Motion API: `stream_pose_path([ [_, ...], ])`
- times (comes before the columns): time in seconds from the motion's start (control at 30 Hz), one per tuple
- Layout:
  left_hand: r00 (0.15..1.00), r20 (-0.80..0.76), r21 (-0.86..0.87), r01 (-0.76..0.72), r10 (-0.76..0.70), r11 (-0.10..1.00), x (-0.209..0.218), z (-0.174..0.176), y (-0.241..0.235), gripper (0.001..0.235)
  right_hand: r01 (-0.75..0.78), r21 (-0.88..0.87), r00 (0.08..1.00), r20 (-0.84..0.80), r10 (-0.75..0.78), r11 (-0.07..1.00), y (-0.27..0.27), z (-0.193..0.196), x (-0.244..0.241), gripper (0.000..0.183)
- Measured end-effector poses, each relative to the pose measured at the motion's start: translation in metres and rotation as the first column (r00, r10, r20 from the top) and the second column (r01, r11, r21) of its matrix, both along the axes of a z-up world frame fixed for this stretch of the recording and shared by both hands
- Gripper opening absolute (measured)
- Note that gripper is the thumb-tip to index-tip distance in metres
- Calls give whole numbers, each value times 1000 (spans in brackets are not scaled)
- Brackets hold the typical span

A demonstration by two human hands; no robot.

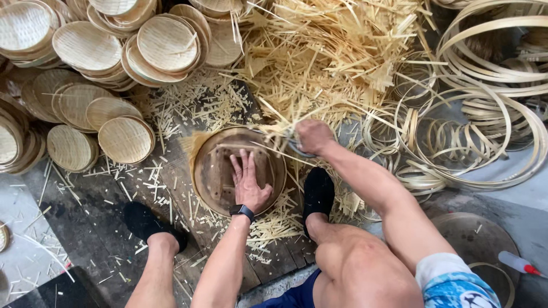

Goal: The person sits on the floor and repeatedly places a woven bamboo mat into a circular frame, then uses shears to trim the excess mat around the frame's edge. The finished plates are stacked nearby.

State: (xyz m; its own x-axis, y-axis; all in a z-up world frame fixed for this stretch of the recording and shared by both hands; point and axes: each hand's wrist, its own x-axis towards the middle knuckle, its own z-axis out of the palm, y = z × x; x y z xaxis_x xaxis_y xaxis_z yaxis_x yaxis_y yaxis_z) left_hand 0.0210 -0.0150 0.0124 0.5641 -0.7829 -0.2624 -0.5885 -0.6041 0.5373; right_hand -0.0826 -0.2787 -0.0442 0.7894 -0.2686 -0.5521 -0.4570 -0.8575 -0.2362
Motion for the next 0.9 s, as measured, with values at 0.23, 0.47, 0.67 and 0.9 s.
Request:
stream_pose_path([
  [0.23, 997, -74, 44, 15, -12, 999, 3, 9, -4, 123, -61, -267, 973, 199, 117, 962, 18, 0, 43, 29],
  [0.47, 971, -115, 113, 220, -208, 969, 17, 24, 9, 116, -36, -66, 993, 109, 43, 997, -3, -15, -2, 21],
  [0.67, 957, -153, 104, 262, -245, 960, 19, 23, 9, 113, -38, -253, 975, 202, 91, 967, 16, -21, 28, 42],
  [0.9, 900, 33, 296, 407, -435, 864, 23, 18, 21, 111, 29, -22, 1000, -3, -29, 999, 2, 5, 4, 25],
])
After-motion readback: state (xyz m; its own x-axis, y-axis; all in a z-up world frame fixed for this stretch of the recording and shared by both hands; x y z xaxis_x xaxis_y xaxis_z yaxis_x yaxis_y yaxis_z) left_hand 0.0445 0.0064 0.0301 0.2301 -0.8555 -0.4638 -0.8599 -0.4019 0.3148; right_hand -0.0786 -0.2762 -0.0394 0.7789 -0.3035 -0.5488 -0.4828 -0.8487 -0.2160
